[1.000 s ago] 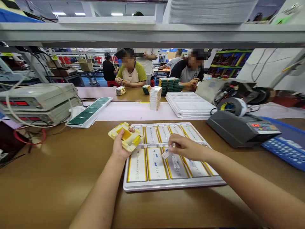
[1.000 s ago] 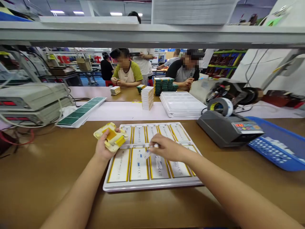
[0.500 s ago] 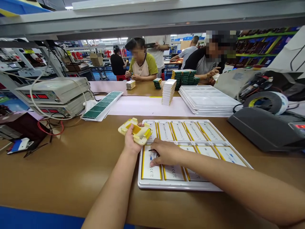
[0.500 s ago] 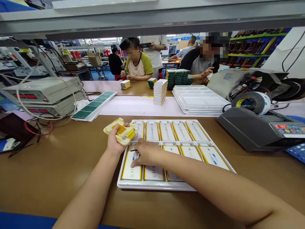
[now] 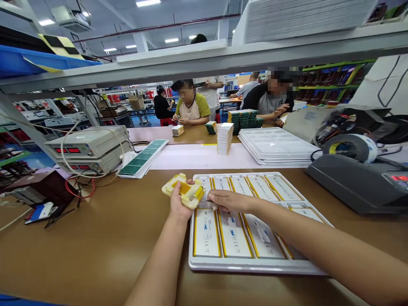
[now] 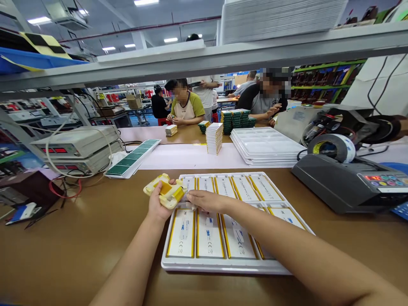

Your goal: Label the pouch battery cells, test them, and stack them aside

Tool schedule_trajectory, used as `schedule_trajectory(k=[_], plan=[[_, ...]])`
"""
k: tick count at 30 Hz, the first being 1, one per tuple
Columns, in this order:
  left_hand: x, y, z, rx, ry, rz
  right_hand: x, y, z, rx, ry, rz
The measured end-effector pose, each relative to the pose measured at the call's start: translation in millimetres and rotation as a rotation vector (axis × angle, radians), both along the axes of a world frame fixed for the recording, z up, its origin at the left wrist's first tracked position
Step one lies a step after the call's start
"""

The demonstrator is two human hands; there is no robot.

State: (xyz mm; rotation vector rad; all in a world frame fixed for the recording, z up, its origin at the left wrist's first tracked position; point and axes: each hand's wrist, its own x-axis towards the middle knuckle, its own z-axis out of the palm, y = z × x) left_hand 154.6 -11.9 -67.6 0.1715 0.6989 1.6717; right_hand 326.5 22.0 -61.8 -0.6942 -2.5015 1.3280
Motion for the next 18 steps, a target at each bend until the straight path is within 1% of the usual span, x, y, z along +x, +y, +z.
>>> schedule_trajectory(k=[1, 2, 5, 7, 8, 10, 14, 18], plan=[[-1, 0, -0.2, -0.007, -0.002, -0.005, 1, 2, 0.5, 0.05, -0.021, 0.019], [-1, 0, -0.5, -0.006, -0.005, -0.015, 1, 2, 0.8, 0.148, -0.046, 0.035], [-1, -1, -1.5, 0.012, -0.004, -0.044, -3, -4, -0.6, 0.52, -0.114, 0.047], [-1, -1, -1.8, 0.021, 0.003, -0.046, -5, -10, -2.4, 0.655, -0.132, 0.037], [0, -1, -1.8, 0.018, 0.008, -0.046, -5, -13, -3.2, 0.679, -0.131, 0.028], [1, 0, -1.5, 0.014, 0.013, -0.051, -3, -15, -4.9, 0.668, -0.11, 0.001], [3, 0, -1.0, 0.005, 0.024, -0.062, -1, -11, -9.3, 0.569, -0.055, -0.06], [4, 1, -1.6, -0.008, 0.039, -0.048, -3, -5, -13.7, 0.506, -0.034, -0.05]])
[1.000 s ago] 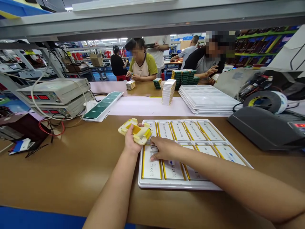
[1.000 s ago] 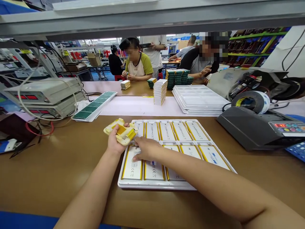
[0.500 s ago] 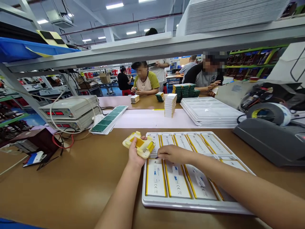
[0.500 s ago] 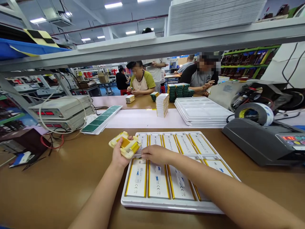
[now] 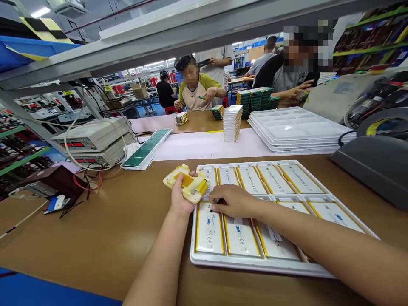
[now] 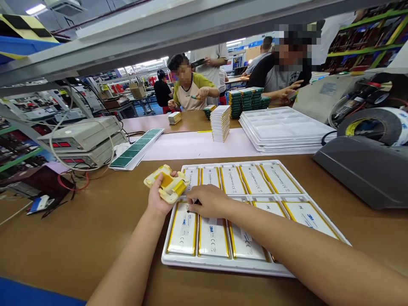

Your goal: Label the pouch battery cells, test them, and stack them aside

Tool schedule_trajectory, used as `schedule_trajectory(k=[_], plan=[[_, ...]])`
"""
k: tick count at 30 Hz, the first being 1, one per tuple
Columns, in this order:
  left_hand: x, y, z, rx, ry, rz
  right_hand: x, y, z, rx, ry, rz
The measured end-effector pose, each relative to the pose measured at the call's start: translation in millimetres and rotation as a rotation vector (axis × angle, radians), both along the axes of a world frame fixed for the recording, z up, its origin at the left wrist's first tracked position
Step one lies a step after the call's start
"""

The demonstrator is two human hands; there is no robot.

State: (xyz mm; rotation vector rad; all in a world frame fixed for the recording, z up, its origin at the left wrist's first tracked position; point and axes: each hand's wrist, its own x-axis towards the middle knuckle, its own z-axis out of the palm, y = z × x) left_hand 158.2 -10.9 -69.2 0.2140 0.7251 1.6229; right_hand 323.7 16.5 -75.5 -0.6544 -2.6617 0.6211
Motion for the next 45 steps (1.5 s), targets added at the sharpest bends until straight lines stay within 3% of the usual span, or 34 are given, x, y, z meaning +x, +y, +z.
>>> schedule_trajectory(k=[9, 13, 18, 25, 27, 30, 32, 37, 45], plan=[[0, 1, 0.0, 0.011, 0.037, -0.024, 1, 8, 3.1, -0.076, -0.037, 0.103], [0, 1, 1.3, 0.016, 0.064, -0.019, 0, 9, 1.1, -0.073, 0.011, 0.062], [1, 2, 2.3, 0.027, 0.079, -0.027, 1, 11, 0.9, -0.1, 0.028, 0.149], [2, 2, 3.8, -0.012, 0.081, -0.013, -3, -3, 6.6, -0.06, 0.022, 0.076], [3, 2, 4.2, -0.008, 0.086, -0.019, -2, -2, 8.2, -0.181, 0.036, 0.085], [3, 1, 4.9, 0.01, 0.071, -0.035, 11, 10, 10.7, -0.542, 0.051, 0.235], [2, 1, 5.5, 0.014, 0.055, -0.053, 25, 23, 12.4, -0.643, 0.024, 0.271], [2, -1, 6.8, 0.006, 0.029, -0.07, 46, 40, 13.2, -0.339, -0.192, -0.014], [1, -2, 5.9, 0.0, 0.063, -0.035, 41, 44, 10.7, -0.361, -0.263, 0.136]])
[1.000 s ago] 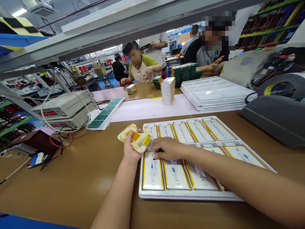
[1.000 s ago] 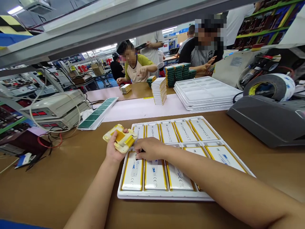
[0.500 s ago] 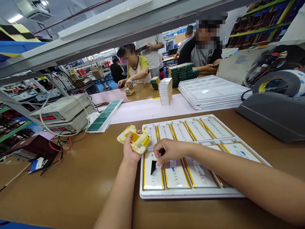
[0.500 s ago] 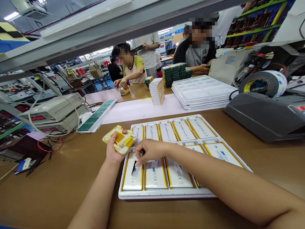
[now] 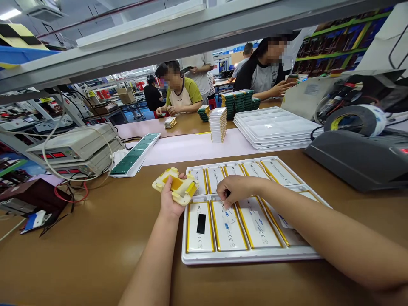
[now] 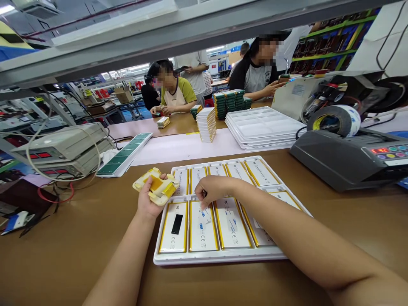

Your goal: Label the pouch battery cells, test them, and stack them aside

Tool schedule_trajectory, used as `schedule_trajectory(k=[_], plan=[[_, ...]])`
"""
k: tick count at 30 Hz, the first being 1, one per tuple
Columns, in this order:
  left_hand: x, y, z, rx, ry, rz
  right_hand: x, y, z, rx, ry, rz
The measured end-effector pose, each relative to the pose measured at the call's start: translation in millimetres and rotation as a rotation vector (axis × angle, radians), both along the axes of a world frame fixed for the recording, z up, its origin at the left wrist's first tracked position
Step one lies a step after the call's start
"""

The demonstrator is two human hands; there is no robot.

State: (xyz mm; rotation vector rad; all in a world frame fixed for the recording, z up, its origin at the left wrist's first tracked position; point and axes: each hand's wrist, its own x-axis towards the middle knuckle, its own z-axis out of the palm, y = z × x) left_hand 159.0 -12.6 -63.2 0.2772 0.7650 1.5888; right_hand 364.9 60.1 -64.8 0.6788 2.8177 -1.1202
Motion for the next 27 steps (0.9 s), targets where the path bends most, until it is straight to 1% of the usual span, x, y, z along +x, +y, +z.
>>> schedule_trajectory(k=[3, 7, 10, 12, 14, 15, 16, 17, 19, 21, 22, 25, 27], plan=[[-1, 2, 0.0, -0.001, 0.003, -0.005, 1, 0, -0.1, -0.01, 0.018, 0.012], [-1, 2, 0.0, -0.022, 0.007, -0.002, -2, -3, -3.4, -0.014, 0.009, 0.068], [-1, 2, -0.7, -0.025, 0.01, 0.004, -4, -6, -2.3, -0.032, 0.015, 0.072], [-2, 2, -1.1, -0.023, 0.015, -0.004, 1, -7, 3.0, -0.139, 0.038, 0.116], [-2, 2, -1.3, -0.023, 0.02, -0.009, 13, -4, 10.2, -0.276, 0.069, 0.192], [-3, 2, -1.2, -0.019, 0.018, -0.006, 22, -2, 13.2, -0.317, 0.079, 0.214], [-2, 2, -1.0, -0.009, 0.011, -0.006, 31, 0, 15.2, -0.324, 0.075, 0.208], [-2, 2, -0.7, 0.006, 0.002, -0.013, 40, 3, 15.6, -0.296, 0.058, 0.17], [-2, 3, -0.4, 0.045, -0.018, -0.041, 56, 8, 11.6, -0.202, 0.007, 0.048], [-2, 3, -0.6, 0.05, -0.01, -0.052, 66, 10, 3.1, -0.122, -0.019, -0.056], [-2, 3, -0.9, 0.039, 0.007, -0.044, 69, 9, -1.6, -0.095, -0.015, -0.082], [-2, 3, -1.4, 0.02, 0.06, -0.019, 70, 6, -11.5, -0.049, 0.009, -0.081], [-1, 3, -1.0, 0.038, 0.065, -0.026, 70, 4, -13.2, -0.042, 0.015, -0.057]])
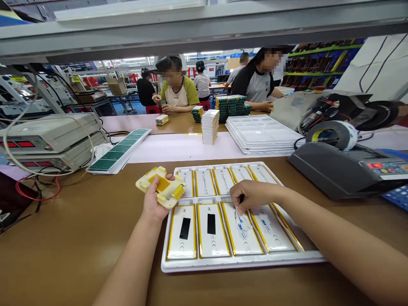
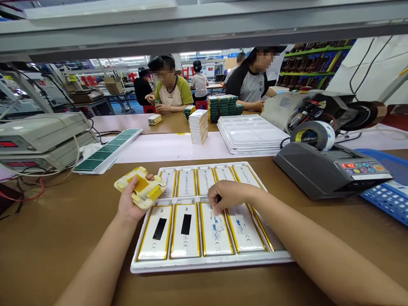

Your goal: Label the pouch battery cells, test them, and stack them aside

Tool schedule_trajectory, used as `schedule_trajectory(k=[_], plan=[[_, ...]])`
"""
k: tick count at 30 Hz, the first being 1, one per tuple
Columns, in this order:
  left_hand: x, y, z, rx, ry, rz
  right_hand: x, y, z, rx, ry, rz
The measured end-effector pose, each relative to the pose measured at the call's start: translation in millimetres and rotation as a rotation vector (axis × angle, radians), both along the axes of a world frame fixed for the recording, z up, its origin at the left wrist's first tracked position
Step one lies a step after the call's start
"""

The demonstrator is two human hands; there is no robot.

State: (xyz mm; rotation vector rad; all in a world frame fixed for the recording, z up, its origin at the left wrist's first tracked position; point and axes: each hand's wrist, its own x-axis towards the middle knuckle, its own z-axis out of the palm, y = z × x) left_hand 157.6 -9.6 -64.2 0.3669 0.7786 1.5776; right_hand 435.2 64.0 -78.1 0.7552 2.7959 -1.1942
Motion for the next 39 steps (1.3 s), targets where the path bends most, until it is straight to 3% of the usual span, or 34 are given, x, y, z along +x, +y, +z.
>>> schedule_trajectory(k=[13, 17, 22, 25, 27, 32, 33, 37, 39], plan=[[0, 5, 1.4, -0.023, 0.05, -0.012, 3, -7, 8.8, 0.084, 0.004, 0.015], [0, 5, 1.8, -0.026, 0.081, 0.005, 3, -9, 8.8, 0.134, 0.035, -0.059], [0, 5, 1.8, -0.008, 0.055, 0.008, 3, -9, 5.3, 0.072, 0.017, 0.039], [-1, 5, 1.1, 0.008, 0.03, -0.014, 1, -10, 4.5, 0.079, 0.05, 0.023], [-2, 5, 1.1, 0.013, 0.026, -0.04, 2, -14, 7.3, 0.012, 0.076, 0.041], [-2, 4, 3.6, 0.02, 0.042, -0.047, 22, -21, 21.2, -0.321, 0.13, 0.305], [-1, 4, 4.3, 0.018, 0.045, -0.041, 29, -20, 22.4, -0.294, 0.121, 0.253], [3, 6, 6.6, -0.007, 0.059, -0.002, 52, -8, 15.3, 0.062, -0.075, -0.204], [4, 6, 7.4, -0.023, 0.071, 0.021, 58, -2, 8.3, 0.15, -0.131, -0.248]])
